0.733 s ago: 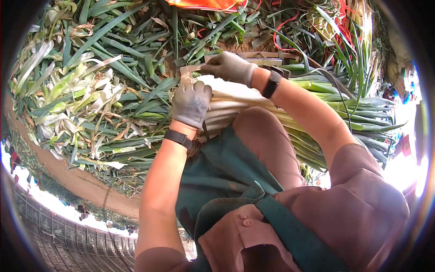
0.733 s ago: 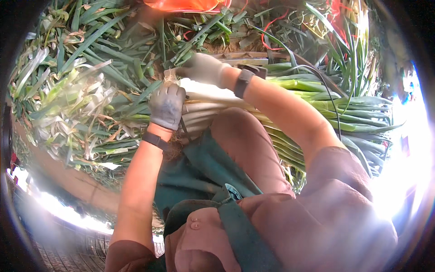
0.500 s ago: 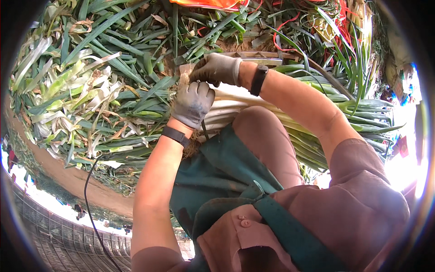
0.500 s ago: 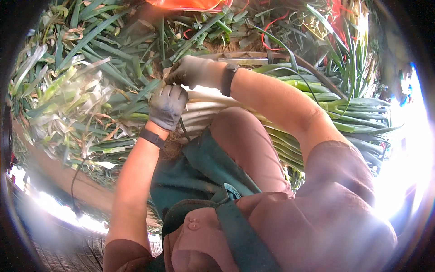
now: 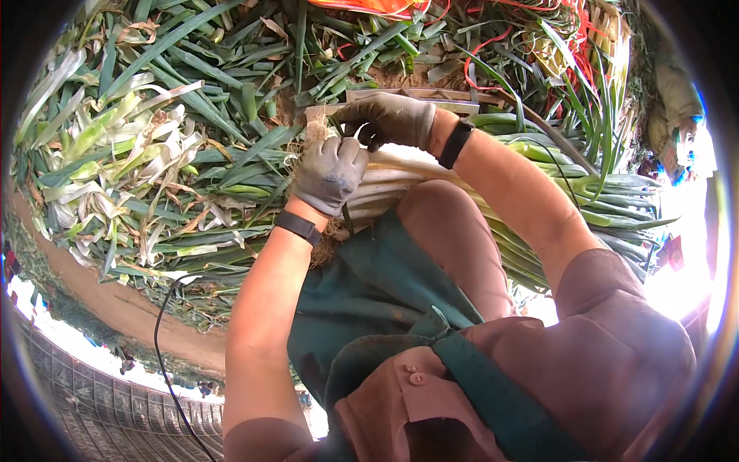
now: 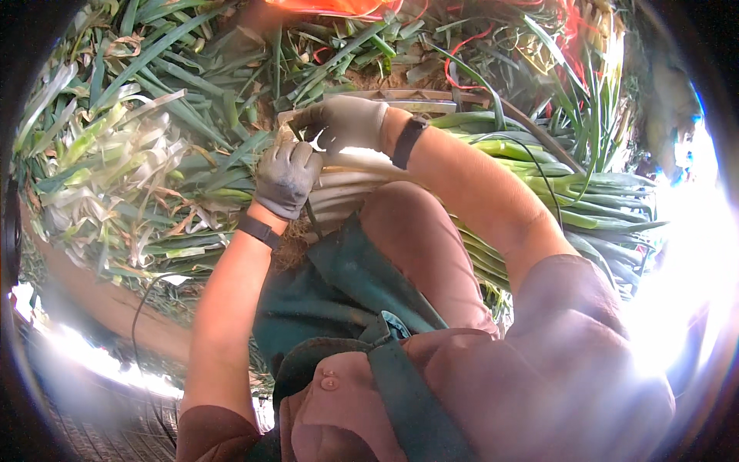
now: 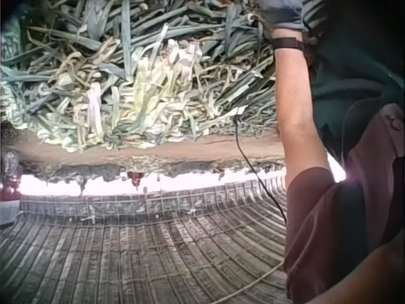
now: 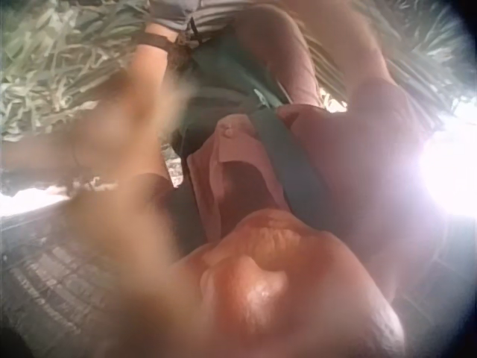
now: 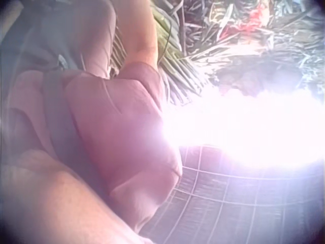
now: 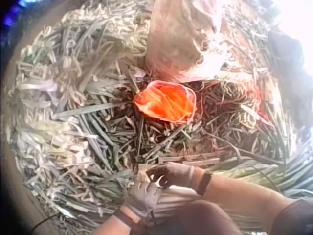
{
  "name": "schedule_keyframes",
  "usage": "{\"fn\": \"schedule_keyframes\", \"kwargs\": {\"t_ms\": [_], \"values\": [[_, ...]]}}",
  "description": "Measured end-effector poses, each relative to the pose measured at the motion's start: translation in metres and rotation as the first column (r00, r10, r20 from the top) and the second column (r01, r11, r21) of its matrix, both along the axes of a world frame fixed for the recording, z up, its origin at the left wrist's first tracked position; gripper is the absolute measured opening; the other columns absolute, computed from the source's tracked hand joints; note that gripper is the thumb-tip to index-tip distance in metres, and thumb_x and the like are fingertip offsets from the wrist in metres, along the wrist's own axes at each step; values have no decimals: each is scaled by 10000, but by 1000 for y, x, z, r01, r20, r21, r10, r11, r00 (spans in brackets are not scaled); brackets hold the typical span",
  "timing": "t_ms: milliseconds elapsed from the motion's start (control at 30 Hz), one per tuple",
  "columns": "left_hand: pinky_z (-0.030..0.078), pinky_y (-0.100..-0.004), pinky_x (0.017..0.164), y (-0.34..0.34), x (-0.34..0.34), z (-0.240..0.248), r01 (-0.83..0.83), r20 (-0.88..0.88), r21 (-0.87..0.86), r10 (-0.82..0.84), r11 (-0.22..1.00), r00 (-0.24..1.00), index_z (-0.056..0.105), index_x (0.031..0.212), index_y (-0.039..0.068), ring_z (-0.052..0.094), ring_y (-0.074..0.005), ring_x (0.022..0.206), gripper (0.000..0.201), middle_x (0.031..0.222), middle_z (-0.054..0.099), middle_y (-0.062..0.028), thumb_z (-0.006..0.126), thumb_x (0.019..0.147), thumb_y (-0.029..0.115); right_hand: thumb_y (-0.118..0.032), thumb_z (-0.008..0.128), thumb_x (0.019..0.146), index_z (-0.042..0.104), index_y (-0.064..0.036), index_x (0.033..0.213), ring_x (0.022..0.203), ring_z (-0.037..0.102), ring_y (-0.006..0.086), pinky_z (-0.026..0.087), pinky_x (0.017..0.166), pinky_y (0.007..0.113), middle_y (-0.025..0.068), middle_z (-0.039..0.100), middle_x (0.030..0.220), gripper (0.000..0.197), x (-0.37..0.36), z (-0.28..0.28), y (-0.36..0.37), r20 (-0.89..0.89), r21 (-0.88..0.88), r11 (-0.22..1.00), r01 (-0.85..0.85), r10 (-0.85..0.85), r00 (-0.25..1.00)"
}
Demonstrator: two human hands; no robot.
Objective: The recorder cleans, organizes, and bundles leeks using a metal crate guide and a red strap.
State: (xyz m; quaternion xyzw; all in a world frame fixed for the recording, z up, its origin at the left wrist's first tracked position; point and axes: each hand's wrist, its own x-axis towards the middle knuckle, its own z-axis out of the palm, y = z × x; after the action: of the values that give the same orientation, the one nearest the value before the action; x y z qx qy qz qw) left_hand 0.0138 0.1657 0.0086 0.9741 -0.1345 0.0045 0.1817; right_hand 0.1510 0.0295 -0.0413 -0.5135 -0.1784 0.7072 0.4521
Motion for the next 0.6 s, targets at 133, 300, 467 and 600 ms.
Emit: {"fn": "schedule_keyframes", "kwargs": {"t_ms": [133,300,467,600], "values": [[481,-361,591,4,0,3,9,-11,-4,-9,1000,1000,548,691,143,551,-210,727,58,744,477,-21,600,703,165,-98,661,842,641,-39,1179,805,653,193,519,738,332,112,708,992,342,-10,6,4,353,-10,994,-107,104,930],[461,-326,559,-2,-16,15,-40,-53,-9,40,999,998,535,688,150,545,-182,660,73,722,474,-13,594,724,171,-334,646,843,734,-57,935,829,668,317,526,763,399,147,710,919,305,-31,-4,29,499,-463,886,22,239,833],[503,-358,629,-5,-37,27,-363,-248,-52,340,930,907,590,786,121,607,-240,727,81,818,560,-44,620,734,67,-401,648,854,739,-60,891,808,662,317,518,759,389,161,703,883,354,-43,-27,35,539,-423,906,-4,255,803],[525,-385,760,-13,-25,36,-637,-328,-215,560,740,761,624,862,80,639,-303,885,138,979,645,-82,639,756,-8,-320,717,866,720,9,880,683,613,153,501,661,319,85,708,786,329,-60,-48,24,364,-492,839,235,-47,930]]}}
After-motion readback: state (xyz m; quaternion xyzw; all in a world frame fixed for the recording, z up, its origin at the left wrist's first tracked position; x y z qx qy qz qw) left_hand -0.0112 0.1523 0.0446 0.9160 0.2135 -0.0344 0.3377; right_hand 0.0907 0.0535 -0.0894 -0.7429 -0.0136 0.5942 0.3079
